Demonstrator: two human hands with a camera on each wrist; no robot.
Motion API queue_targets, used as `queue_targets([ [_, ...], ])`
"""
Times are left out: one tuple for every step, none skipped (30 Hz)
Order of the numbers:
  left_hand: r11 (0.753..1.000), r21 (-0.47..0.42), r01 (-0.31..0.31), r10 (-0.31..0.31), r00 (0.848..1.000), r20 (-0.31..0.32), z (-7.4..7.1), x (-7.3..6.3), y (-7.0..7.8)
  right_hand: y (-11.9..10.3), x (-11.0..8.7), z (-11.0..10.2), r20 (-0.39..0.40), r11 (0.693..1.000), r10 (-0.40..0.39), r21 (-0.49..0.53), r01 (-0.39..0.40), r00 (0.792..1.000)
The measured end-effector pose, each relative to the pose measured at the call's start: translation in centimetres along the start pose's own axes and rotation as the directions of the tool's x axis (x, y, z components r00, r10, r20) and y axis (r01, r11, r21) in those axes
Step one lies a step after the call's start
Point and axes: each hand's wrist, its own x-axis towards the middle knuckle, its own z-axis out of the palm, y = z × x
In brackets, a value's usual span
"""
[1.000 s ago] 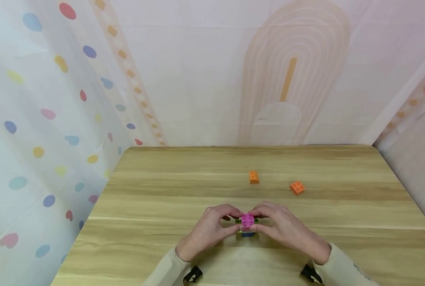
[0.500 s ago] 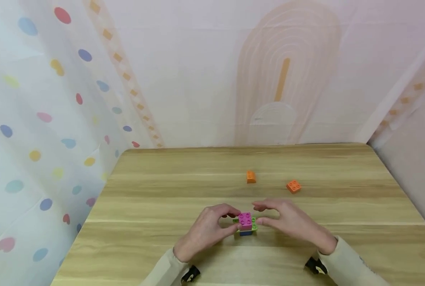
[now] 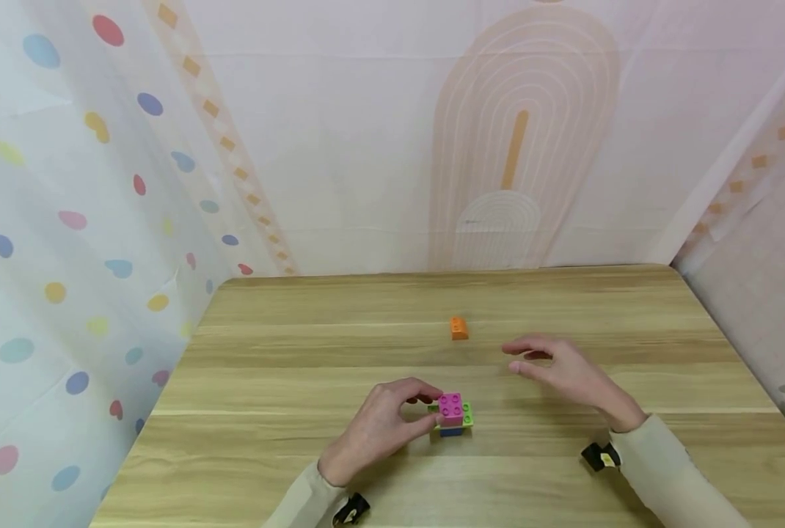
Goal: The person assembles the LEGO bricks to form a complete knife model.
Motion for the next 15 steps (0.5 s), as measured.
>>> queue_targets([
  [1.000, -0.001, 0.001, -0.001, 1.000, 0.002, 0.0, 0.0, 0.0, 0.3, 0.0, -0.3, -0.005, 1.000, -0.001, 0.002, 0.001, 1.000],
  [1.000, 0.000, 0.000, 0.000, 1.000, 0.004, 0.0, 0.1, 0.0, 0.5, 0.0, -0.6, -0.013, 1.000, 0.005, 0.002, -0.005, 1.000],
  [1.000, 0.001, 0.000, 0.000, 1.000, 0.006, 0.0, 0.1, 0.0, 0.7, 0.0, -0.9, -0.019, 1.000, 0.017, 0.001, -0.017, 1.000],
  [1.000, 0.000, 0.000, 0.000, 1.000, 0.008, 0.1, 0.2, 0.0, 0.9, 0.0, -1.3, -0.023, 1.000, 0.028, 0.000, -0.028, 0.999],
  [1.000, 0.000, -0.001, 0.001, 1.000, 0.010, 0.1, 0.2, 0.0, 1.0, 0.0, -1.6, -0.027, 0.999, 0.034, -0.003, -0.034, 0.999],
  [1.000, 0.001, -0.001, 0.001, 1.000, 0.011, 0.1, 0.2, 0.0, 1.2, 0.0, -1.9, -0.029, 0.999, 0.041, -0.002, -0.041, 0.999],
  [1.000, -0.001, -0.001, 0.001, 1.000, 0.012, 0.1, 0.3, 0.0, 1.4, 0.0, -2.2, -0.030, 0.999, 0.045, -0.003, -0.045, 0.999],
  [1.000, -0.002, -0.001, 0.001, 1.000, 0.012, 0.1, 0.3, 0.0, 1.5, 0.1, -2.4, -0.029, 0.999, 0.051, -0.007, -0.051, 0.998],
  [1.000, -0.005, 0.000, 0.000, 1.000, 0.012, 0.1, 0.3, 0.0, 1.7, 0.1, -2.7, -0.025, 0.999, 0.054, -0.006, -0.054, 0.998],
  [1.000, -0.006, 0.001, -0.001, 1.000, 0.011, 0.1, 0.3, 0.0, 1.8, 0.2, -3.0, -0.021, 0.999, 0.054, -0.003, -0.054, 0.998],
  [1.000, -0.008, 0.003, -0.002, 1.000, 0.011, 0.1, 0.3, 0.0, 1.9, 0.3, -3.3, -0.017, 0.999, 0.054, 0.000, -0.054, 0.998],
  [1.000, -0.012, 0.005, -0.005, 1.000, 0.010, 0.0, 0.2, 0.0, 2.0, 0.3, -3.6, -0.013, 0.998, 0.056, 0.005, -0.056, 0.998],
  [1.000, -0.014, 0.006, -0.006, 1.000, 0.010, 0.0, 0.2, 0.0, 2.1, 0.4, -3.8, -0.008, 0.998, 0.058, 0.004, -0.058, 0.998],
  [1.000, -0.015, 0.007, -0.007, 1.000, 0.009, 0.0, 0.2, 0.0, 2.2, 0.5, -4.0, -0.003, 0.998, 0.060, 0.002, -0.060, 0.998],
  [1.000, -0.014, 0.007, -0.007, 1.000, 0.008, 0.0, 0.1, 0.0, 2.3, 0.5, -4.3, 0.005, 0.998, 0.059, -0.001, -0.059, 0.998],
])
